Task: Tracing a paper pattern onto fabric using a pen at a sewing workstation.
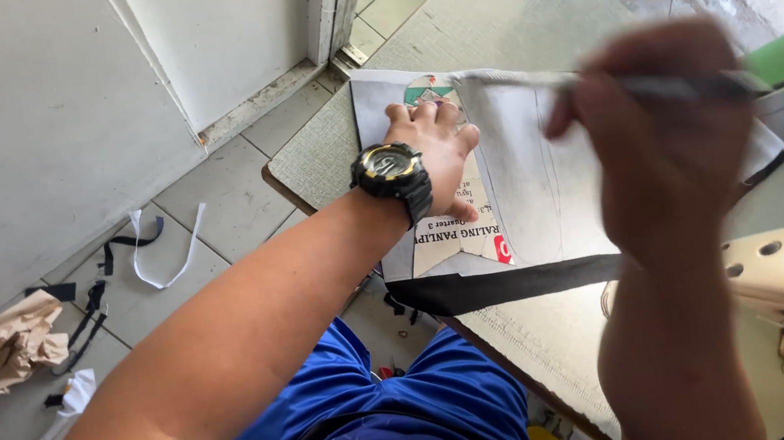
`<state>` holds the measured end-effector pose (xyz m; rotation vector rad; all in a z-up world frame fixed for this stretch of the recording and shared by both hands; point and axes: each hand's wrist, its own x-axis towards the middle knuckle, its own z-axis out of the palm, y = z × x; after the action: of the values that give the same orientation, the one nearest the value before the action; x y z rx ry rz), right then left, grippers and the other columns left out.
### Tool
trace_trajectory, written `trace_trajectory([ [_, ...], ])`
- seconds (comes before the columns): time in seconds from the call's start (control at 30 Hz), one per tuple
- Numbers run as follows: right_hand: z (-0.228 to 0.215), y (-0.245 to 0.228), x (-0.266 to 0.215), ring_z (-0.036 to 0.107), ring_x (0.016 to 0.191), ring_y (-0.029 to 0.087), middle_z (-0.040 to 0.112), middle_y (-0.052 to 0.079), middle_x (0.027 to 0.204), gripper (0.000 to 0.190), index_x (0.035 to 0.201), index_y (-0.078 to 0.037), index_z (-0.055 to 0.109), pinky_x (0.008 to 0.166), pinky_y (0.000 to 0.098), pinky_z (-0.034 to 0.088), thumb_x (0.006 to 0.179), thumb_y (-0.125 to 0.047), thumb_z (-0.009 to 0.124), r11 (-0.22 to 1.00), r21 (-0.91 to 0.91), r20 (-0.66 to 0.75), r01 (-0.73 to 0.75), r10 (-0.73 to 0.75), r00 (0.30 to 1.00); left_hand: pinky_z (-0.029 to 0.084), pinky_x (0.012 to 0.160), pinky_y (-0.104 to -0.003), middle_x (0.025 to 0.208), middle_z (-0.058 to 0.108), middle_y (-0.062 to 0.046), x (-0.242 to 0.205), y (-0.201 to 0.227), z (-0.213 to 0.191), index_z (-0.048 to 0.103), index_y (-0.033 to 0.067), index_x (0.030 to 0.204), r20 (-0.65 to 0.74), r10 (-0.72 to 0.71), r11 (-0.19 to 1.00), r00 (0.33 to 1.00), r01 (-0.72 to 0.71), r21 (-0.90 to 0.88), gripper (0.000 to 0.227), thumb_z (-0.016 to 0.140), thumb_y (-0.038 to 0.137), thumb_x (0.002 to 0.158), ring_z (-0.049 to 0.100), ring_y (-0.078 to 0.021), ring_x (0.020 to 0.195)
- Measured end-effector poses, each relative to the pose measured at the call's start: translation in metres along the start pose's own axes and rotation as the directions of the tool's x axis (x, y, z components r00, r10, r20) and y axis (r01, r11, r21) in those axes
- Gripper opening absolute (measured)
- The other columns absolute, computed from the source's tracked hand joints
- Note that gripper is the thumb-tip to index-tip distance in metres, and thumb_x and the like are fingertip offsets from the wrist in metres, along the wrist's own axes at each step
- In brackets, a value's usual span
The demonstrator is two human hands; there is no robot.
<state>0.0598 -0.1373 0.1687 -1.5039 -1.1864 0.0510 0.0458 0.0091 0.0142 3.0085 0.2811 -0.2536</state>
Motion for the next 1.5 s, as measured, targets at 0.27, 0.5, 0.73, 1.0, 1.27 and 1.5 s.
trace_trajectory([
  [0.27,0.016,-0.051,-0.082,0.074,0.074,0.016,0.076,0.009,0.088,0.013,0.102,-0.003,0.071,0.069,0.0250,0.057,0.089,-0.005,0.069,0.920,-0.393,0.371,0.002,0.156,0.916,0.047,0.096,-0.059,0.147,0.035,-0.011,0.032,0.021,-0.031,0.032,0.0214,0.154,0.215,-0.065,0.998,0.974,0.058,0.039,0.137,0.092,0.085,0.049,0.044,-0.0428,0.134],
  [0.5,0.079,0.037,-0.117,0.029,0.061,0.016,0.043,0.002,0.066,0.012,0.094,-0.008,0.062,0.055,0.0323,0.031,0.101,-0.006,0.052,0.864,-0.445,-0.003,-0.234,0.260,0.966,0.046,0.098,-0.059,0.154,0.029,-0.010,0.040,0.031,-0.051,0.025,0.0228,0.160,0.294,-0.104,0.994,0.950,0.108,0.003,0.143,0.100,0.072,0.048,0.039,-0.0444,0.140],
  [0.73,0.078,0.097,-0.118,0.031,0.057,0.014,0.043,0.000,0.058,0.012,0.079,-0.010,0.052,0.055,0.0341,0.025,0.086,-0.001,0.049,0.833,-0.348,-0.091,-0.431,0.427,0.899,0.043,0.100,-0.065,0.157,0.026,-0.015,0.048,0.041,-0.058,0.025,0.0211,0.160,0.295,-0.120,0.992,0.948,0.122,0.010,0.144,0.102,0.067,0.047,0.035,-0.0508,0.140],
  [1.0,0.066,0.122,-0.123,0.062,0.057,0.037,0.063,0.011,0.064,0.011,0.086,-0.005,0.062,0.054,0.0415,0.049,0.090,0.003,0.055,0.783,-0.579,-0.027,-0.227,0.260,0.965,0.039,0.101,-0.072,0.159,0.024,-0.022,0.057,0.047,-0.051,0.025,0.0191,0.161,0.319,-0.140,0.988,0.937,0.154,-0.017,0.145,0.105,0.060,0.046,0.031,-0.0580,0.141],
  [1.27,0.026,-0.011,-0.127,0.074,0.072,0.010,0.077,0.004,0.078,0.013,0.098,-0.009,0.074,0.064,0.0259,0.056,0.095,-0.012,0.062,0.768,-0.447,-0.013,-0.459,0.508,0.861,0.036,0.103,-0.079,0.161,0.021,-0.028,0.063,0.046,-0.047,0.025,0.0171,0.162,0.331,-0.153,0.983,0.931,0.178,-0.046,0.147,0.107,0.053,0.046,0.027,-0.0652,0.141],
  [1.5,-0.032,0.034,0.032,0.073,0.071,0.024,0.073,0.021,0.095,0.015,0.108,0.001,0.056,0.066,0.0305,0.060,0.110,0.005,0.070,0.951,-0.272,-0.013,-0.147,0.149,0.989,0.033,0.104,-0.085,0.163,0.018,-0.034,0.063,0.050,-0.041,0.025,0.0154,0.163,0.349,-0.177,0.976,0.920,0.211,-0.061,0.148,0.109,0.047,0.045,0.023,-0.0715,0.142],
])
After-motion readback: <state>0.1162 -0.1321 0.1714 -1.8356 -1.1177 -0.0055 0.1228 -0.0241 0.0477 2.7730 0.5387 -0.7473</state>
